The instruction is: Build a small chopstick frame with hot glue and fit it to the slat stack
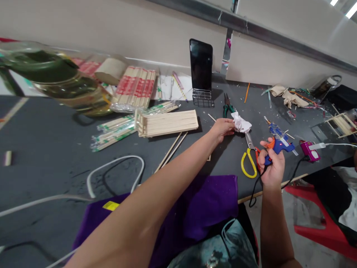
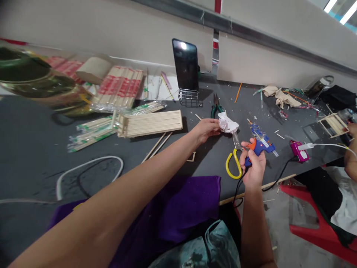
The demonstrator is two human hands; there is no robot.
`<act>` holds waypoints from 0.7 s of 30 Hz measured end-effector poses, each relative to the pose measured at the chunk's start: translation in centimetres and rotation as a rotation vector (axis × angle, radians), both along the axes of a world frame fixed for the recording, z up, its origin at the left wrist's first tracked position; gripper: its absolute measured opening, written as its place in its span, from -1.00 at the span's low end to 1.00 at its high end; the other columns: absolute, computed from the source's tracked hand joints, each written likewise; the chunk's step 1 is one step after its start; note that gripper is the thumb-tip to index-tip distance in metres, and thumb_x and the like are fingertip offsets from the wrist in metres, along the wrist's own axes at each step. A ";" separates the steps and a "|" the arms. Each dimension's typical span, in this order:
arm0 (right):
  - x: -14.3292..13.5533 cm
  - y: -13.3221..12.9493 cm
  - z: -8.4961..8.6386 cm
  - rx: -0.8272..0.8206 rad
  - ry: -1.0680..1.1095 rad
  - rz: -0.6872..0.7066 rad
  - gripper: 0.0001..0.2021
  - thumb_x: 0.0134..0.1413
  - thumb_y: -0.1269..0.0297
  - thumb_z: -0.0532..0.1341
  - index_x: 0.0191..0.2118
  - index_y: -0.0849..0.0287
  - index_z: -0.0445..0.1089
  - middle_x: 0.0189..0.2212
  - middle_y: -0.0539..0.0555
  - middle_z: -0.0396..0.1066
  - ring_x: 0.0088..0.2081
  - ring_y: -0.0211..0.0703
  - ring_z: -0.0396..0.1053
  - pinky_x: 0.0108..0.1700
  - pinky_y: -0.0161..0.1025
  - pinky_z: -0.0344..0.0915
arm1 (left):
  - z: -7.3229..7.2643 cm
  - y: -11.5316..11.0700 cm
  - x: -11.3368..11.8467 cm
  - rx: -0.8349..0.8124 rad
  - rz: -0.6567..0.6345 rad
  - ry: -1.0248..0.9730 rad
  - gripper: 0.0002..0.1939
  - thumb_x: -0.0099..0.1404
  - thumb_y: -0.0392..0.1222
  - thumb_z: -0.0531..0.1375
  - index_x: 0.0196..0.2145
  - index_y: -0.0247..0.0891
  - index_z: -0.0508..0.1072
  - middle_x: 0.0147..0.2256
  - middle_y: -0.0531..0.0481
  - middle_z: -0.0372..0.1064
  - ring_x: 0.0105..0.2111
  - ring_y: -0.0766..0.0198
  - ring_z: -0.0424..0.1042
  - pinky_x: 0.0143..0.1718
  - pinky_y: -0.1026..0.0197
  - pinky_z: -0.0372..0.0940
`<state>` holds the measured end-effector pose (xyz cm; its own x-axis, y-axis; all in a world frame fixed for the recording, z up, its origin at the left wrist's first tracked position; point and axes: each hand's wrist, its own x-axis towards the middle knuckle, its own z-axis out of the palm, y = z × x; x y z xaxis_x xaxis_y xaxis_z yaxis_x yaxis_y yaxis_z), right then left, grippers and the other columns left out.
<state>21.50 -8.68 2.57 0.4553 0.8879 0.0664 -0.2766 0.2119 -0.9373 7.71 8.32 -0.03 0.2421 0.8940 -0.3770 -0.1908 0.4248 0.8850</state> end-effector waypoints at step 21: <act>-3.4 -2.8 -0.9 -0.215 -0.300 0.298 -0.71 0.25 0.10 0.25 -0.01 0.14 0.40 -0.24 0.07 0.57 -0.67 -0.43 0.23 -0.66 -0.38 0.07 | 2.4 -9.6 -14.7 0.774 -0.140 0.704 -0.46 0.13 -0.05 0.41 0.05 -0.25 0.50 -0.01 -0.15 0.40 0.02 0.01 0.34 -0.01 0.03 0.32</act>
